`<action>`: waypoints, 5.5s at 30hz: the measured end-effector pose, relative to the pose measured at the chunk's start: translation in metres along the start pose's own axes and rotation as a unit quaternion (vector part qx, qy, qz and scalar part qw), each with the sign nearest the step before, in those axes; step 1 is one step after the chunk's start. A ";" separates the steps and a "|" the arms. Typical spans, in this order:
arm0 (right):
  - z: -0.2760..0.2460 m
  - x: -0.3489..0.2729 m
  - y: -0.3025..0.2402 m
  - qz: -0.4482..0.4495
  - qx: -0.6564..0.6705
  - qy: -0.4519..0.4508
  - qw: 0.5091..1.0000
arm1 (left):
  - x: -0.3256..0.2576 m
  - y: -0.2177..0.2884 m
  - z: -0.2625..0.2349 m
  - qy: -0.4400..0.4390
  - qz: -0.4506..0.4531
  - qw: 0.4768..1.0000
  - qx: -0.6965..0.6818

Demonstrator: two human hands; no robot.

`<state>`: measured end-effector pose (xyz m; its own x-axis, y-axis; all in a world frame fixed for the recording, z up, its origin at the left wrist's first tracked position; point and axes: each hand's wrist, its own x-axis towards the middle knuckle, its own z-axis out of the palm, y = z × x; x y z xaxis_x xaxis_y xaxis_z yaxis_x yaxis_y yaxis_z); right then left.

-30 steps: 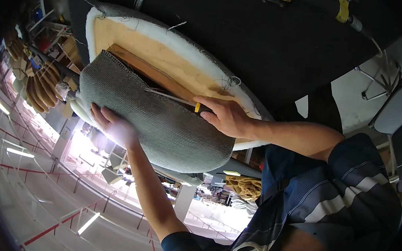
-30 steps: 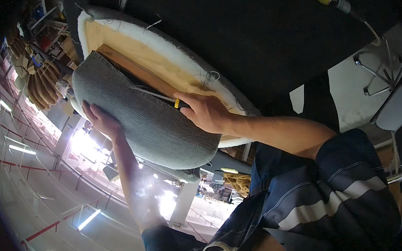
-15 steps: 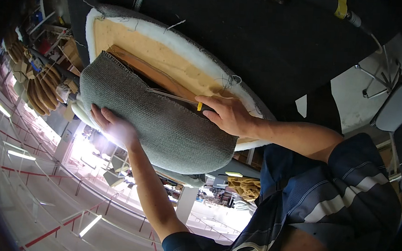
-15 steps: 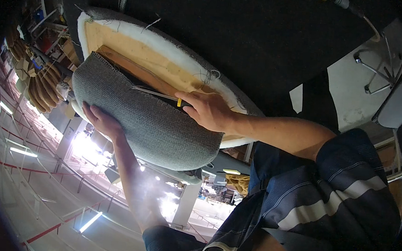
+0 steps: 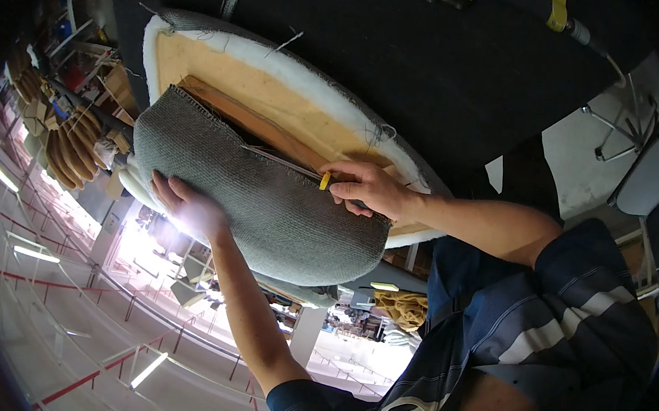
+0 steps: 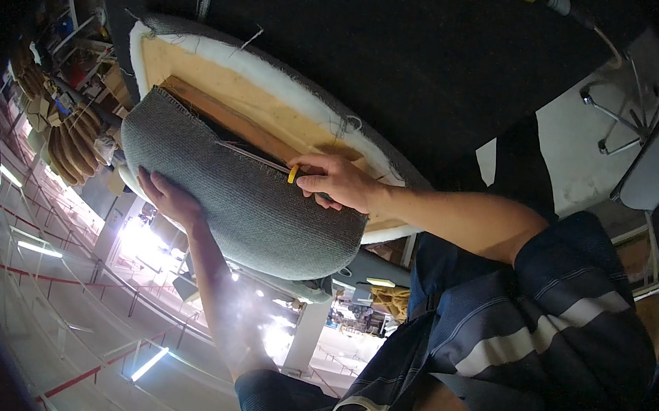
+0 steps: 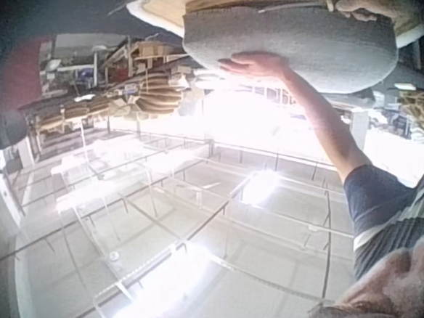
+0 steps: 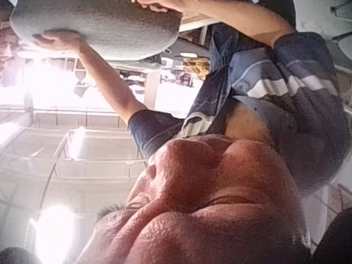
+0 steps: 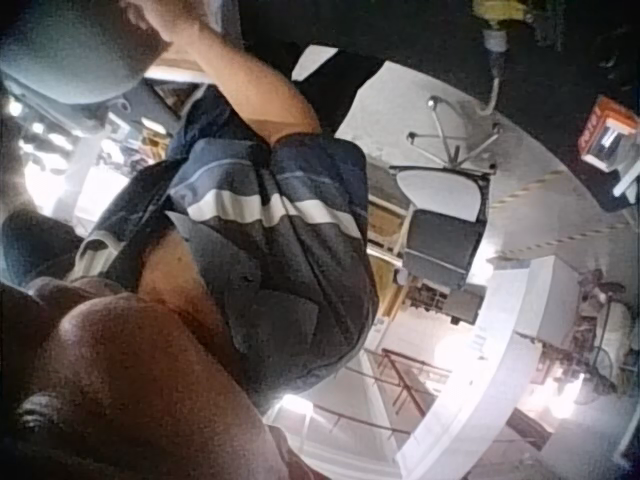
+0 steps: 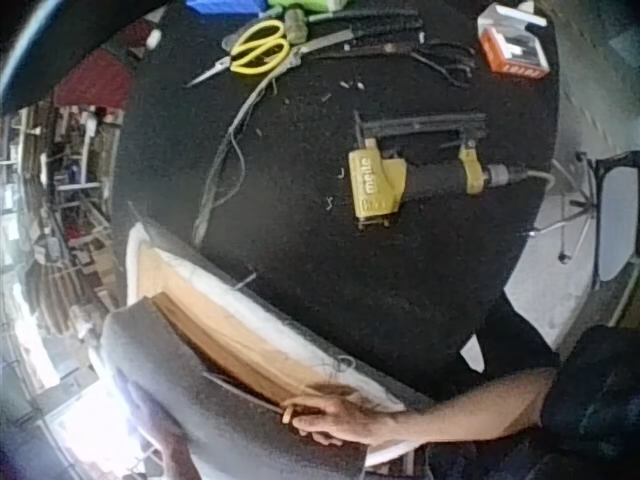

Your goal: The person attaches fabric to a cushion frame using a staple gun, tucks the fabric edge into the frame with a screwdriver, staples the fabric again, and smooths the cushion by hand.

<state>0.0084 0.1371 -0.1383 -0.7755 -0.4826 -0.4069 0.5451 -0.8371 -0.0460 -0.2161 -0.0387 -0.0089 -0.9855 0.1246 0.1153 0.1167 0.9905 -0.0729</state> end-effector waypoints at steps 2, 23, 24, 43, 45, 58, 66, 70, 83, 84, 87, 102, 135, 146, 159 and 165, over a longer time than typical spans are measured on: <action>0.003 0.003 0.001 0.002 0.019 0.011 1.000 | 0.001 -0.002 -0.001 -0.001 -0.005 1.000 -0.005; 0.003 0.017 0.001 0.142 0.097 -0.064 0.983 | 0.001 -0.001 0.002 0.005 -0.010 1.000 -0.008; 0.003 0.016 0.005 0.142 0.097 -0.064 0.983 | 0.001 -0.001 0.002 0.007 -0.007 1.000 -0.013; -0.002 0.020 -0.005 0.143 0.378 -0.225 0.887 | 0.001 0.010 -0.001 0.007 -0.004 1.000 -0.025; 0.006 0.016 -0.034 0.086 0.342 -0.197 0.915 | -0.001 0.005 0.001 0.003 -0.006 1.000 -0.027; 0.006 -0.005 -0.044 0.113 -0.254 0.048 0.959 | 0.007 -0.002 0.001 0.004 0.000 0.999 -0.036; 0.008 -0.002 -0.044 -0.190 -0.497 0.120 0.838 | 0.002 0.002 0.003 0.007 -0.008 1.000 0.003; 0.006 0.001 -0.032 -0.214 -0.529 0.135 0.810 | 0.000 -0.005 0.000 0.010 0.012 1.000 -0.004; 0.003 0.005 -0.036 -0.218 -0.609 0.151 0.748 | 0.001 -0.001 0.002 0.006 0.000 1.000 -0.015; 0.003 0.005 -0.037 -0.218 -0.608 0.151 0.748 | 0.001 -0.002 0.002 0.005 0.002 1.000 -0.015; 0.004 0.004 -0.041 -0.238 -0.615 0.161 0.735 | 0.001 -0.001 0.003 0.004 -0.002 1.000 -0.020; 0.004 0.014 -0.048 -0.174 -0.574 0.143 0.787 | 0.002 -0.003 0.004 0.011 0.016 1.000 0.019; -0.004 0.021 -0.006 -0.186 -0.458 0.140 0.858 | -0.023 0.051 0.021 -0.075 -0.016 0.965 0.249; 0.001 0.034 0.003 -0.242 -0.449 0.196 0.838 | -0.023 0.057 0.019 -0.079 -0.025 0.961 0.262; 0.007 0.035 0.014 0.197 0.335 -0.167 0.906 | -0.021 0.047 0.019 -0.068 -0.006 0.964 0.259; 0.025 0.030 -0.002 0.079 -0.104 0.076 0.989 | -0.021 0.053 0.015 -0.122 -0.028 0.956 0.267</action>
<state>-0.0236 0.1177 -0.1280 -0.6278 -0.5458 -0.5550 0.7216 -0.6754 -0.1520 -0.1911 0.0101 -0.0305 -0.9953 -0.0089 -0.0969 0.0487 0.8164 -0.5754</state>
